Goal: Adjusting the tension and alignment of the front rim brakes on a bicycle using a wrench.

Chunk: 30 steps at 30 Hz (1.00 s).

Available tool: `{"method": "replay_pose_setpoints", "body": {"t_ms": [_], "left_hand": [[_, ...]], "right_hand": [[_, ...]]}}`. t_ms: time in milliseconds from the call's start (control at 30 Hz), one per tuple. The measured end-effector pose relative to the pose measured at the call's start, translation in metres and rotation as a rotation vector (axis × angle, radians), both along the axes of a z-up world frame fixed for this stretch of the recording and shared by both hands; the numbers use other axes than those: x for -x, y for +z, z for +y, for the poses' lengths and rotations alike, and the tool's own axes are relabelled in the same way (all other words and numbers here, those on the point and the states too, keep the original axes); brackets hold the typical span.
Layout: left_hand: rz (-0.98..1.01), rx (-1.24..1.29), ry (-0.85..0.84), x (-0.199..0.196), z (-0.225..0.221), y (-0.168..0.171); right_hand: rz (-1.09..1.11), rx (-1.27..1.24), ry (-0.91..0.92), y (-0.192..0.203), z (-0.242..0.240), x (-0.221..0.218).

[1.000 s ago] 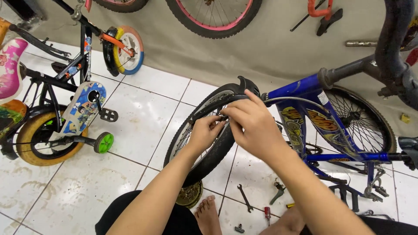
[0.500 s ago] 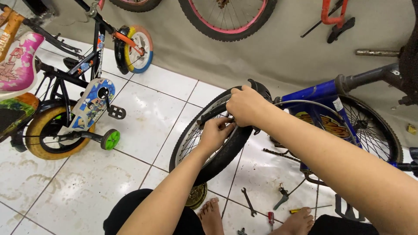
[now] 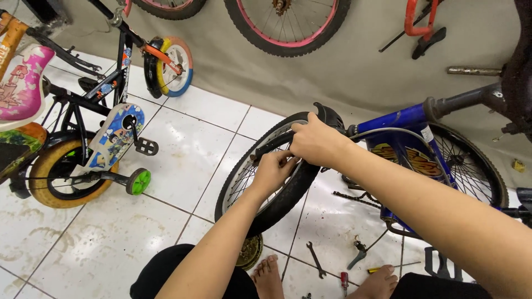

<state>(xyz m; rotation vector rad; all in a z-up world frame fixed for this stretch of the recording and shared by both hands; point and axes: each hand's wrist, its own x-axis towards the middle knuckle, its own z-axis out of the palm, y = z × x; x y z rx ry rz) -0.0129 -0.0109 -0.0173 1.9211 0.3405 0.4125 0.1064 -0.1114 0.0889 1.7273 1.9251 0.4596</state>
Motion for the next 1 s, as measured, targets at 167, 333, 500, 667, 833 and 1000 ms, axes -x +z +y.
{"method": "replay_pose_setpoints", "body": {"t_ms": [167,333,500,667,833,1000], "left_hand": [[-0.026,-0.05,0.0,0.007,0.001,0.012],[-0.116,-0.228,0.068,-0.002,0.001,-0.01],[-0.111,-0.208,0.023,0.002,0.001,-0.018],[0.067,-0.236,-0.059,0.018,0.008,0.016],[0.252,-0.241,-0.069,0.027,0.028,0.035],[0.392,-0.042,-0.163,0.03,0.026,0.066]], "right_hand": [[0.036,-0.03,0.002,0.004,-0.004,0.002],[0.055,-0.123,0.033,0.0,-0.006,-0.009],[0.152,-0.208,-0.026,0.003,-0.012,-0.013],[0.171,-0.174,-0.064,0.015,-0.008,-0.007],[0.203,-0.125,-0.156,0.018,-0.003,0.003],[0.132,-0.065,-0.267,0.017,-0.001,0.012]]}}
